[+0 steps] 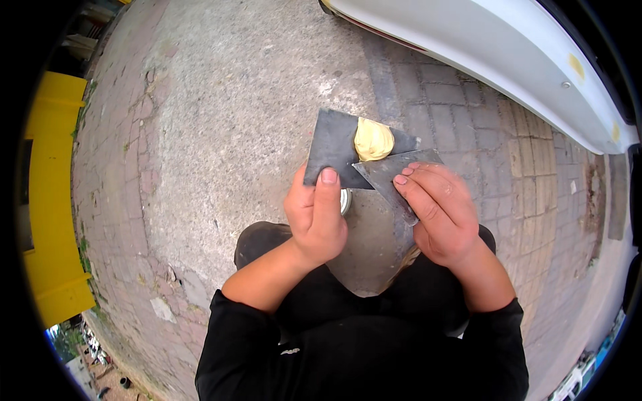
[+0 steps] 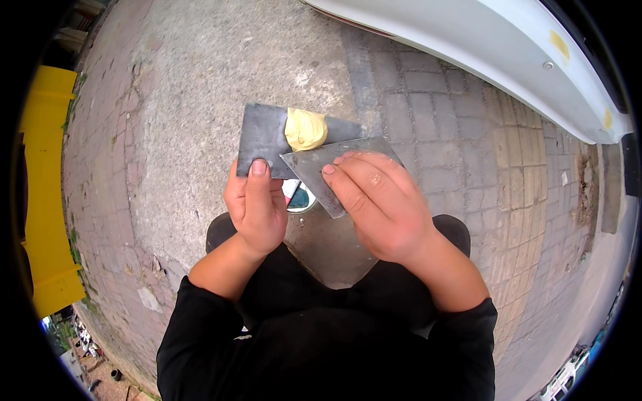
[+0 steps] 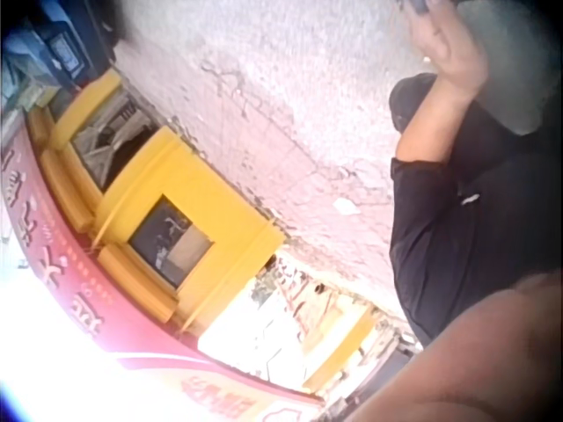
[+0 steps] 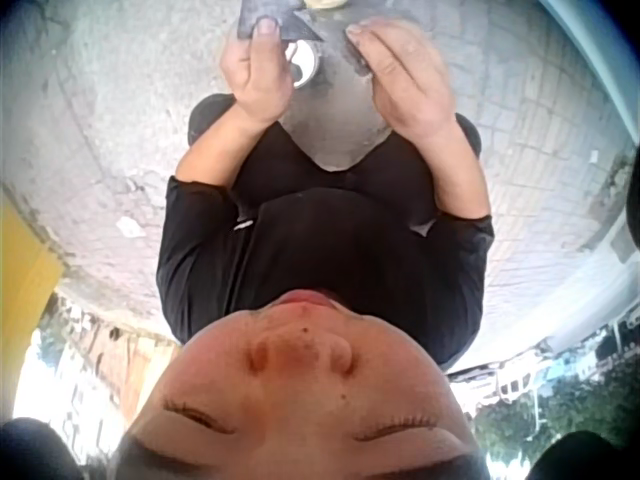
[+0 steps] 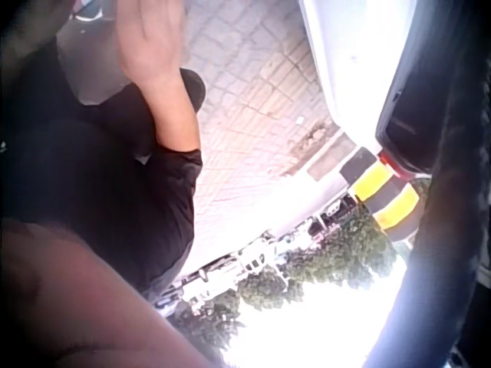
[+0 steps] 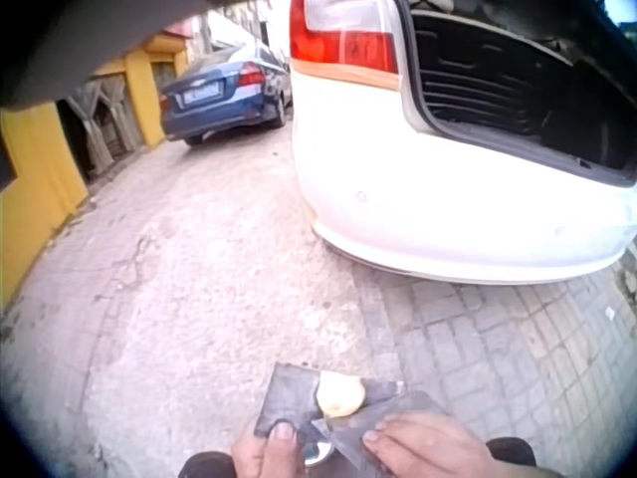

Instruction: The person mixes a yellow body filler with a hardener on a metal sheet using a scraper. They then apply the mixed filler to a damaged area on the rear bumper of a white car, smoothing it over the surface.

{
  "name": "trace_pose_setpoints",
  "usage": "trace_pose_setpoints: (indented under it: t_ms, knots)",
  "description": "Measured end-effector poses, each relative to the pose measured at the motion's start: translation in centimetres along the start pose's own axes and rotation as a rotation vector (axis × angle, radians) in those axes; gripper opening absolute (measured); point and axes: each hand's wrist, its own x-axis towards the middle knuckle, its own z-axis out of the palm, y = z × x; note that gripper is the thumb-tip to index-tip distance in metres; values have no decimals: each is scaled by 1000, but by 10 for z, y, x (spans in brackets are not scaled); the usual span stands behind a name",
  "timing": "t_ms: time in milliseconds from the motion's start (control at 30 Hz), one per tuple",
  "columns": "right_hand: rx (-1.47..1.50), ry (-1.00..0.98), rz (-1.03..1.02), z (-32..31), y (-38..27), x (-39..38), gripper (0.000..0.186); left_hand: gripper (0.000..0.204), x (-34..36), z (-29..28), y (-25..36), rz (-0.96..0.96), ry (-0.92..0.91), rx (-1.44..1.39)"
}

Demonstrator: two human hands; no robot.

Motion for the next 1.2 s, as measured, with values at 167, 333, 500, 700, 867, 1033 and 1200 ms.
trace_pose_setpoints:
  t_ms: [167,333,500,700,867,1033,1200]
  knots:
    - [40,-13,21,3,-3,1,38,20,1,1,-6,20,26,8]
    - [23,-41,24,6,-2,0,39,20,-1,-1,-6,22,5,16]
    - [8,28,44,5,-2,-1,39,20,0,1,-6,48,-2,19]
    - [16,3,37,4,-2,3,38,23,2,-2,-10,74,-27,5]
    - [64,-43,54,9,0,0,38,26,2,2,-10,75,10,41]
    - [-3,-22,82,9,-4,0,38,26,0,6,-8,75,29,79]
    - [-3,46,73,9,-1,1,38,26,1,13,-5,89,75,65]
